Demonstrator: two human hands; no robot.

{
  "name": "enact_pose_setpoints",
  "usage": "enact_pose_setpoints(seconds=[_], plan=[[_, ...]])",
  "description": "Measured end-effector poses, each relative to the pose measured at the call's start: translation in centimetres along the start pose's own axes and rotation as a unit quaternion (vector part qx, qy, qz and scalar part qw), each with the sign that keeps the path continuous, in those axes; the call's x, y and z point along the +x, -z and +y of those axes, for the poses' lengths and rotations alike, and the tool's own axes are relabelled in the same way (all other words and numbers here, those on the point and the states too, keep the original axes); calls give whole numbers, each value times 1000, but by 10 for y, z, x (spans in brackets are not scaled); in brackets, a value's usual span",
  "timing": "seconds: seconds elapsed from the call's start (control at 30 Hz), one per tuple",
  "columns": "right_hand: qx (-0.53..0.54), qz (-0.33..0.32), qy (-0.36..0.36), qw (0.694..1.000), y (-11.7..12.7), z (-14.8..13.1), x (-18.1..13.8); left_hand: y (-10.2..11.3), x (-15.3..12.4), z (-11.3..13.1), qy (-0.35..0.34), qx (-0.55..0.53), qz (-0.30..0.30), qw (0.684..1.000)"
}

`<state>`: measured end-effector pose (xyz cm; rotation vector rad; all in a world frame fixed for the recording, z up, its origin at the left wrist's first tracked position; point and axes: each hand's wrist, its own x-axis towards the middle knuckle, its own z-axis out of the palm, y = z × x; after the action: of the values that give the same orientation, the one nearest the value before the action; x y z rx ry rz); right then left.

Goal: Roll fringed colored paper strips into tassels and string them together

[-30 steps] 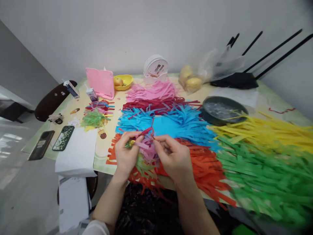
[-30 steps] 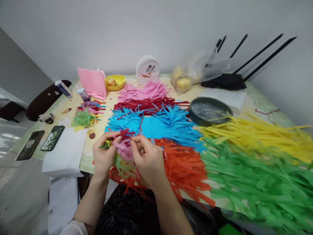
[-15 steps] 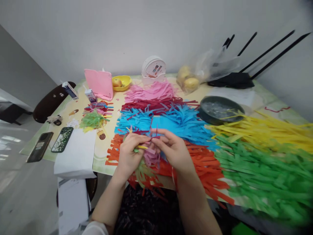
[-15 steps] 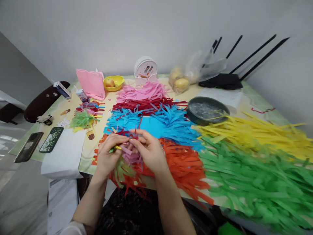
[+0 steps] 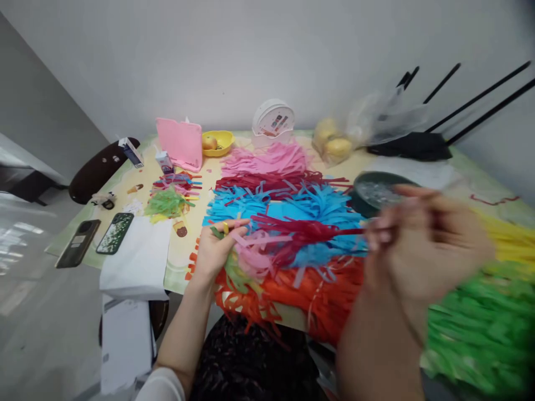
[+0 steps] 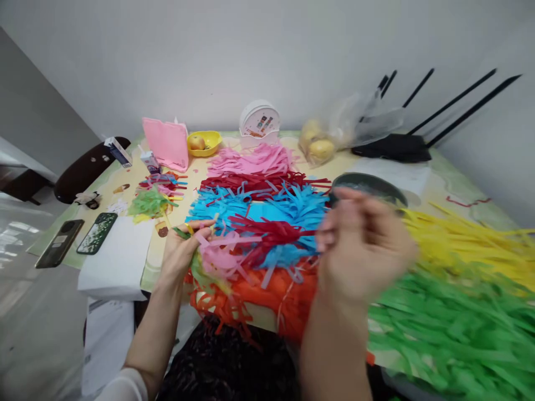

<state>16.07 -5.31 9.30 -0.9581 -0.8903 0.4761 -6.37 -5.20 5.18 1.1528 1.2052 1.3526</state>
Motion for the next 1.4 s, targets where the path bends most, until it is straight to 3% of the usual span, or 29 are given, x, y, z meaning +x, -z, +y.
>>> enact_pose_setpoints(seconds=[0.07, 0.13, 0.23, 0.4, 0.5, 0.6, 0.7, 0.83, 1.07, 1.4], plan=[[-95, -180, -12, 979, -15, 1, -14, -3, 0, 4, -29, 31, -15, 999], [-147, -318, 13, 936, -32, 3, -29, -7, -1, 8, -61, 67, -42, 995], [-171, -387, 64, 904, -49, 6, -40, -9, -3, 12, -88, 87, -76, 989], [-170, -369, 79, 910, -49, 7, -32, -3, -5, 12, 52, -63, -155, 985], [-153, -341, 58, 926, -44, 9, -31, 1, -3, 11, 90, -119, -132, 980], [-146, -285, 22, 947, -38, 8, -37, 2, -3, 9, 62, -107, -23, 992], [-162, -295, 28, 941, -35, 3, -47, 1, -5, 7, 2, -45, 37, 998], [-206, -328, 46, 921, -36, -5, -60, -2, -10, 7, -45, 15, 46, 998], [-221, -322, 65, 918, -39, -5, -62, -6, -14, 12, -112, 87, 53, 988], [-242, -336, 88, 906, -38, -6, -62, -10, -17, 15, -113, 95, 62, 987]])
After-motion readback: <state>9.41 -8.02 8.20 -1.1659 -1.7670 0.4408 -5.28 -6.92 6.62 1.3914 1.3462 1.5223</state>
